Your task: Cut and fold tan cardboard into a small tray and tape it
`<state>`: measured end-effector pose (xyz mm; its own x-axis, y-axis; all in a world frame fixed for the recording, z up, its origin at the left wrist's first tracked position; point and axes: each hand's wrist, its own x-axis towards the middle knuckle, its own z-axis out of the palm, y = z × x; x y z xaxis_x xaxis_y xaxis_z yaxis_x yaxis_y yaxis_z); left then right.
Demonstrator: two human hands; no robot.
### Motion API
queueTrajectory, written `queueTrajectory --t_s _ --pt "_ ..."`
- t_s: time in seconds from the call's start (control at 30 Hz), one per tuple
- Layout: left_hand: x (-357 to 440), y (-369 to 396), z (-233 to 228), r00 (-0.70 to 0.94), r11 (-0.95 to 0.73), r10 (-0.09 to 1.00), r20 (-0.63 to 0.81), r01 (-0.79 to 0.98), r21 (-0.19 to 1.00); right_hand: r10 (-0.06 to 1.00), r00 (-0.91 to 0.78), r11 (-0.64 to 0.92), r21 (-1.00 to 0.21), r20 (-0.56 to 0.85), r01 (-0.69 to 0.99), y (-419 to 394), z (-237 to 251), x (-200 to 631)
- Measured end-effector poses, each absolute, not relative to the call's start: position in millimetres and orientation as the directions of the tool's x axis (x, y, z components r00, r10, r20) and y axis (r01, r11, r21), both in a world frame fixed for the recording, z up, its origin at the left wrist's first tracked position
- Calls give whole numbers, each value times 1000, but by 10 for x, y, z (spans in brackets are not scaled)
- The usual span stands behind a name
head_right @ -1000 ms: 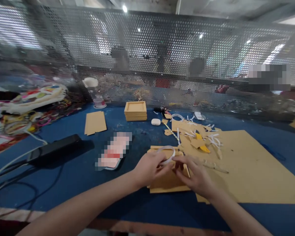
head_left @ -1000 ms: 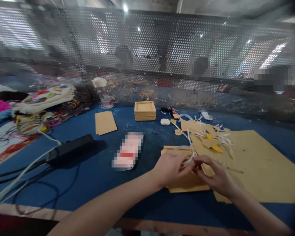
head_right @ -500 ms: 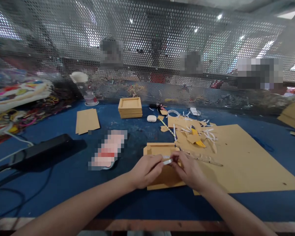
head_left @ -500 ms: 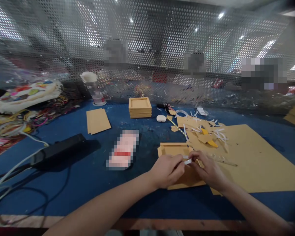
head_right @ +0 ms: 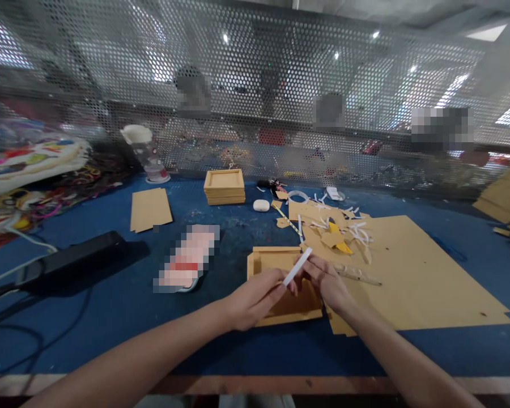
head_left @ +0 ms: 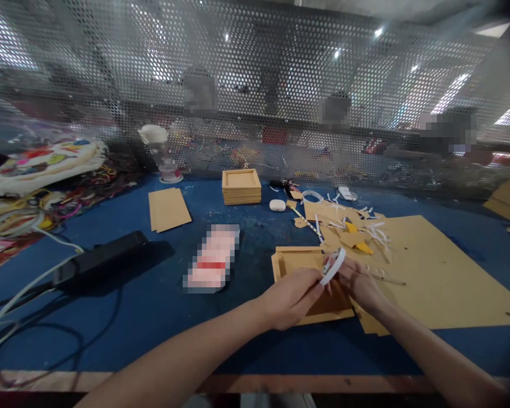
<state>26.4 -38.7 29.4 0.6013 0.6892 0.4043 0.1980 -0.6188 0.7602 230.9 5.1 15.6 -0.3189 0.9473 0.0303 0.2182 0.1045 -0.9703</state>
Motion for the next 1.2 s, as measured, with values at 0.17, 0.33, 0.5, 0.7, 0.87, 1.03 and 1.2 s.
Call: queueTrajectory --t_s 0.17,0.33,0.5,0.7,0.87,1.03,1.2 --pt "315 -348 202 609 -709 678 411 394 585 845 -326 526 -771 424 359 -6 201 2394" --pt "334 -335 182 597 -710 694 403 471 524 621 -535 782 -491 572 383 -31 270 2457" --pt "301 -347 251 586 -695 700 407 430 576 790 -405 591 -746 460 308 -21 205 2411" --pt "280 -354 297 623 -693 679 390 366 622 945 -268 186 -982 186 -24 44 181 2387" --pt "276 -352 293 637 -706 659 400 340 621 984 -153 -108 -984 -86 -142 67 214 2385" --pt "284 -363 276 653 -744 617 440 300 598 971 -145 -197 -980 -190 -37 59 232 2374" --pt "309 -354 217 612 -733 664 428 425 531 928 -314 307 -886 198 348 -14 218 2387"
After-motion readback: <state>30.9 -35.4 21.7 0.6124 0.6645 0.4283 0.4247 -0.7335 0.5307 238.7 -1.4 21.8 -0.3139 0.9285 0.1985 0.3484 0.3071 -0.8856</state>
